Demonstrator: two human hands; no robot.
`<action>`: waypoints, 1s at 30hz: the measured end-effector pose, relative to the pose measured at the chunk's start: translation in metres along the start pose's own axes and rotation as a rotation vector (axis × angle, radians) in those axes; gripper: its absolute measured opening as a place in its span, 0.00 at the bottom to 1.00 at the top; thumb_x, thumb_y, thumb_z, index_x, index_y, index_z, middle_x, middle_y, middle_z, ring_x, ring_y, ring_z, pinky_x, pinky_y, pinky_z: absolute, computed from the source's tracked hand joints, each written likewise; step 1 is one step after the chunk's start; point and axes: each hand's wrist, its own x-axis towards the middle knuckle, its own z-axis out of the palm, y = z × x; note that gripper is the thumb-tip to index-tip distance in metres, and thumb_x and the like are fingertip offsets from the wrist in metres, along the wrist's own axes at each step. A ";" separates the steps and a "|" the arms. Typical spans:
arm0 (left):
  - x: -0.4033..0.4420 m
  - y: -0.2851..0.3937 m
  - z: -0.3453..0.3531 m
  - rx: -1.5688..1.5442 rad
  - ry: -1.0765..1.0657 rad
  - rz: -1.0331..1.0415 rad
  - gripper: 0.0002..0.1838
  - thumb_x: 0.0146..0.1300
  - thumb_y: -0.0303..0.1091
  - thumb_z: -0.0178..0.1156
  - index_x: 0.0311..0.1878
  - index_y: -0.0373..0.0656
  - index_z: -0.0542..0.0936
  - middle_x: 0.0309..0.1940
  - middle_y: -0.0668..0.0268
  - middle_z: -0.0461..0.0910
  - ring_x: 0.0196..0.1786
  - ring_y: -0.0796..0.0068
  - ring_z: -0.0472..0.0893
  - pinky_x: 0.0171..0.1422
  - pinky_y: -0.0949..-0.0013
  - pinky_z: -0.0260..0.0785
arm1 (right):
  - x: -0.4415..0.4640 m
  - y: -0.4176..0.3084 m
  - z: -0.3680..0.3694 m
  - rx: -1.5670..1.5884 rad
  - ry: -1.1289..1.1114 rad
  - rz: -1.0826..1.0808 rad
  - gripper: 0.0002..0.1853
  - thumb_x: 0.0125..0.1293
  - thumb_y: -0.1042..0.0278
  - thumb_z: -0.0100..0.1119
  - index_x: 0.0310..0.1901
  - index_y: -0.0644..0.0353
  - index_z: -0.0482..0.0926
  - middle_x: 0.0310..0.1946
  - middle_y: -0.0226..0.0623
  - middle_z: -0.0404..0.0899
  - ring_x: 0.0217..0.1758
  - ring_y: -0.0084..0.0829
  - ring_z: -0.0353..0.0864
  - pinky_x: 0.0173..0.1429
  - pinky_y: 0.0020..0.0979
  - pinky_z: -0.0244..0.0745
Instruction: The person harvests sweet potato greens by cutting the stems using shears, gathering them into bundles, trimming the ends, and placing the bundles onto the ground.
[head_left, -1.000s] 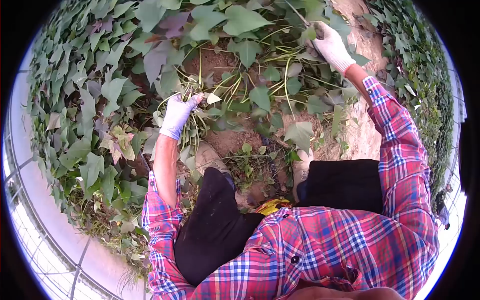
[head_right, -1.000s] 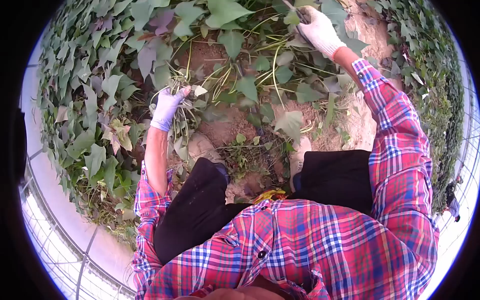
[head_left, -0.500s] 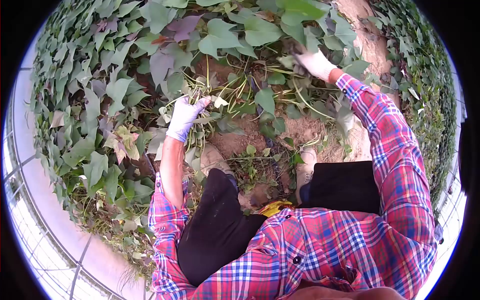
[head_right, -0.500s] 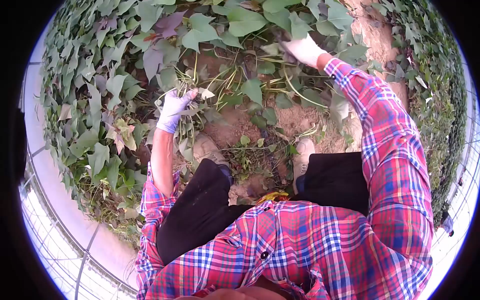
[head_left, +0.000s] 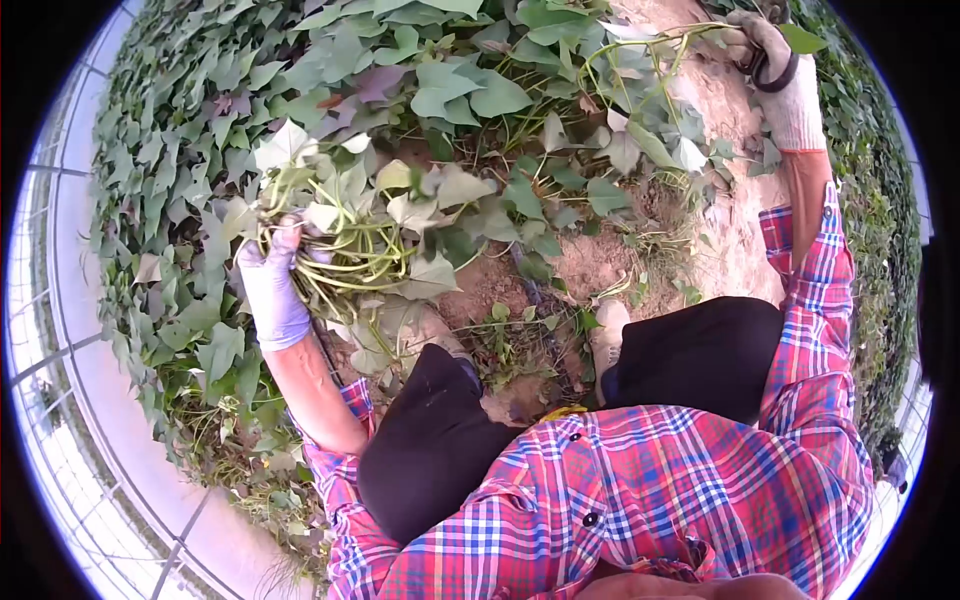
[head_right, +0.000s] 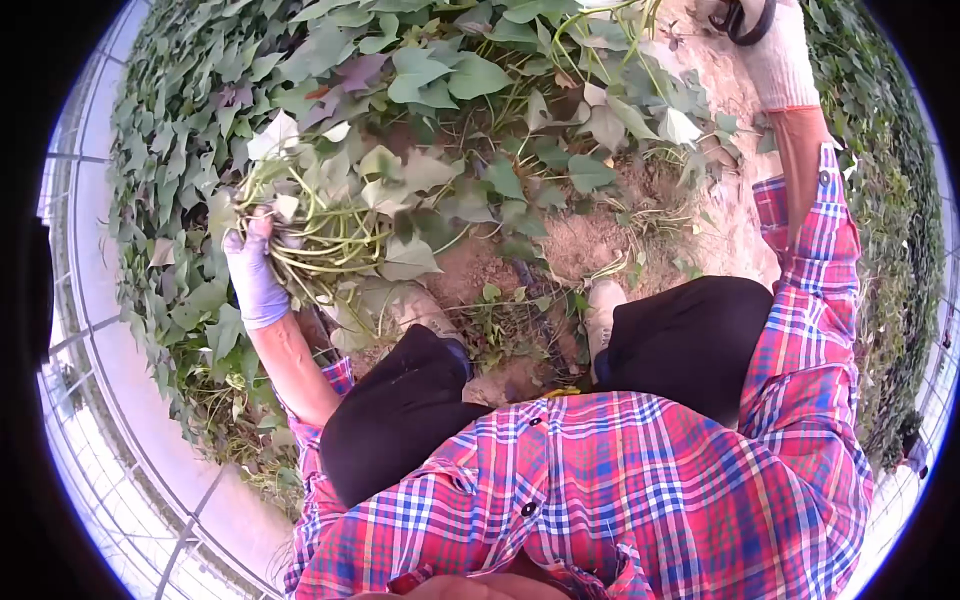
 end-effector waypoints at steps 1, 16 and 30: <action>-0.006 0.020 0.001 -0.035 0.066 0.036 0.12 0.59 0.34 0.67 0.42 0.38 0.81 0.29 0.65 0.82 0.25 0.78 0.80 0.28 0.78 0.74 | 0.021 0.059 0.027 0.179 -0.026 0.082 0.15 0.72 0.74 0.45 0.54 0.72 0.72 0.36 0.38 0.80 0.34 0.21 0.81 0.34 0.19 0.75; -0.097 0.144 0.138 0.135 -0.433 0.174 0.22 0.52 0.32 0.74 0.46 0.34 0.76 0.32 0.63 0.83 0.28 0.76 0.82 0.32 0.77 0.73 | -0.007 -0.230 -0.107 1.805 -0.357 0.152 0.26 0.63 0.66 0.66 0.60 0.64 0.70 0.33 0.27 0.77 0.29 0.17 0.78 0.33 0.21 0.78; -0.119 0.122 0.161 0.249 -0.419 -0.012 0.15 0.57 0.32 0.69 0.46 0.37 0.79 0.33 0.65 0.82 0.24 0.77 0.79 0.27 0.76 0.71 | -0.037 -0.202 -0.110 1.125 -0.057 -0.045 0.23 0.63 0.77 0.56 0.61 0.63 0.71 0.43 0.35 0.82 0.43 0.18 0.80 0.48 0.22 0.77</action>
